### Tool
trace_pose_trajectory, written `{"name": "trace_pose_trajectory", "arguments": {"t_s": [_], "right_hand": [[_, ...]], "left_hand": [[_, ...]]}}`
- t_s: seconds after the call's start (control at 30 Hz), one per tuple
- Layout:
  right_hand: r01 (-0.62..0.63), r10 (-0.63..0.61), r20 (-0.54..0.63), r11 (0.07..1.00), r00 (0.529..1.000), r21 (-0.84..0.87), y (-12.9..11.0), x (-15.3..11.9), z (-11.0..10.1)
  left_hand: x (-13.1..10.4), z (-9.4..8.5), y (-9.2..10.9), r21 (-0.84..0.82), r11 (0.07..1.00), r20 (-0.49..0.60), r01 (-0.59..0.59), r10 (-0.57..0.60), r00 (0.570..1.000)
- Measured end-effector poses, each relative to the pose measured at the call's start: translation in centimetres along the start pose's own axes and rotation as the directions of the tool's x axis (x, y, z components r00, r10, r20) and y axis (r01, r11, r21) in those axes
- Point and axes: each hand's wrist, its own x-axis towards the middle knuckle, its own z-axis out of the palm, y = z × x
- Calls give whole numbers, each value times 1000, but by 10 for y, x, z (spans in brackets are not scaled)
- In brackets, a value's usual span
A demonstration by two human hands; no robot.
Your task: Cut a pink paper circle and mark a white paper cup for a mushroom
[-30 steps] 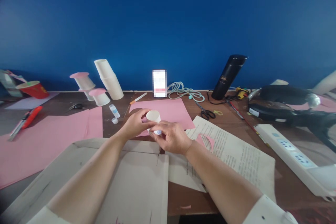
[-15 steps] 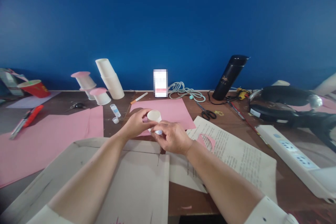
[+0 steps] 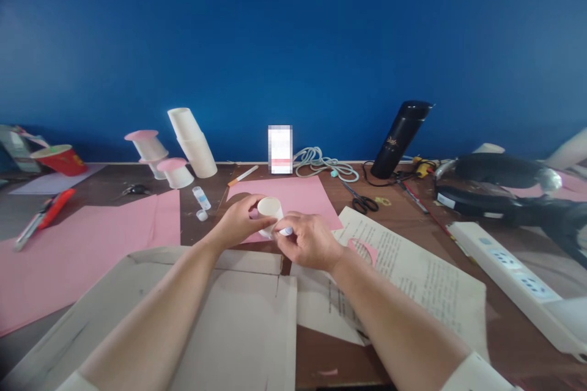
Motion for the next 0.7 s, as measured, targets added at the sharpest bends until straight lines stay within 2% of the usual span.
{"name": "trace_pose_trajectory", "arguments": {"t_s": [0.33, 0.7], "right_hand": [[-123, 127, -51, 990, 991, 75, 8, 2, -3], [-318, 332, -70, 935, 941, 155, 14, 5, -8]], "left_hand": [[-1, 0, 5, -12, 999, 12, 46, -46, 999], [-1, 0, 2, -5, 1000, 13, 4, -4, 1000]]}}
